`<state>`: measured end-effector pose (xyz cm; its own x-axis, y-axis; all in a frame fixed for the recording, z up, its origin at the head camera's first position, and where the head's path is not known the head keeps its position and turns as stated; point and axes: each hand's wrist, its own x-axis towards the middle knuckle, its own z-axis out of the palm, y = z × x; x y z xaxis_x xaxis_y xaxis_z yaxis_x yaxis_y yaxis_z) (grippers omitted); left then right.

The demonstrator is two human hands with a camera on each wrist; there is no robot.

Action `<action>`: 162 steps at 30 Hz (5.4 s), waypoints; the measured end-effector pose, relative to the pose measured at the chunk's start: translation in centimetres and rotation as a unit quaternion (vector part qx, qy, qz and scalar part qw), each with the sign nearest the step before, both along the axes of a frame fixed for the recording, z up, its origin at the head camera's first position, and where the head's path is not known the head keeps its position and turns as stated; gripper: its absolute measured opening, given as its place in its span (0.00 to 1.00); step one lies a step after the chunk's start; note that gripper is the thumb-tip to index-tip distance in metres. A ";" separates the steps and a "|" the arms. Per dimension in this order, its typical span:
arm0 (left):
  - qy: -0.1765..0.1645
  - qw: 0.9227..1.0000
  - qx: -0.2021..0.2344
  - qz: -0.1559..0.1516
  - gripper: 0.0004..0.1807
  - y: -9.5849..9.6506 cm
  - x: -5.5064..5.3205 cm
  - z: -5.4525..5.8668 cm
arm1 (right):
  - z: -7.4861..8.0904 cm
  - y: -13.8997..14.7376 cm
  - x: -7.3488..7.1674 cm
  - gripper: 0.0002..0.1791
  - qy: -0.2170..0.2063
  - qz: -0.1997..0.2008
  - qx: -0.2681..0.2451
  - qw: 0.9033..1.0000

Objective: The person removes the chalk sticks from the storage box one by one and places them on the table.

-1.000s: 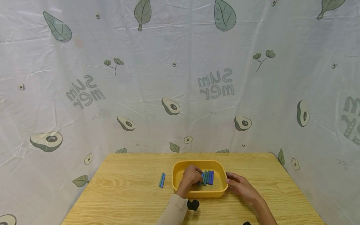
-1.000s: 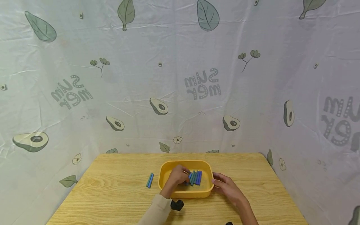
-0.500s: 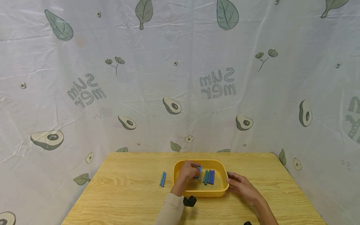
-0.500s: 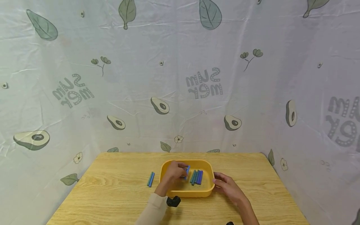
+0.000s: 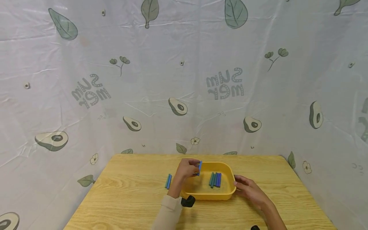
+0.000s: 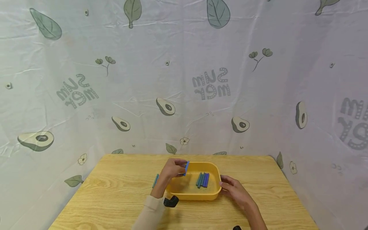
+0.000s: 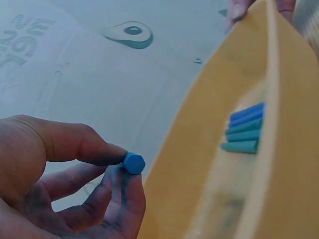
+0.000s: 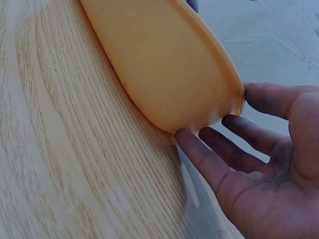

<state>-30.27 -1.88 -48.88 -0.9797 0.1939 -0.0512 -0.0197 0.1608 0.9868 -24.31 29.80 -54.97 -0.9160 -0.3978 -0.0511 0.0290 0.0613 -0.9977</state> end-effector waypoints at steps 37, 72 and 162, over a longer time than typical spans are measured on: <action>0.006 0.996 -0.012 0.091 0.23 -9.2 0.1 -0.9 | -0.2 0.1 0.0 0.40 -0.005 -0.001 0.009 1.000; 0.008 0.989 -0.081 0.121 0.25 -13.6 0.3 -5.3 | -0.2 -0.1 0.1 0.38 0.001 -0.001 0.005 1.000; 0.029 0.998 -0.026 0.055 0.22 -3.7 -0.3 0.2 | -0.3 -0.1 -0.2 0.38 -0.002 0.003 -0.006 1.000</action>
<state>-30.60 -5.63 -48.70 -0.9966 0.0827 -0.0004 0.0171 0.2108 0.9774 -24.54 29.73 -55.30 -0.9133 -0.4041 -0.0508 0.0337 0.0495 -0.9982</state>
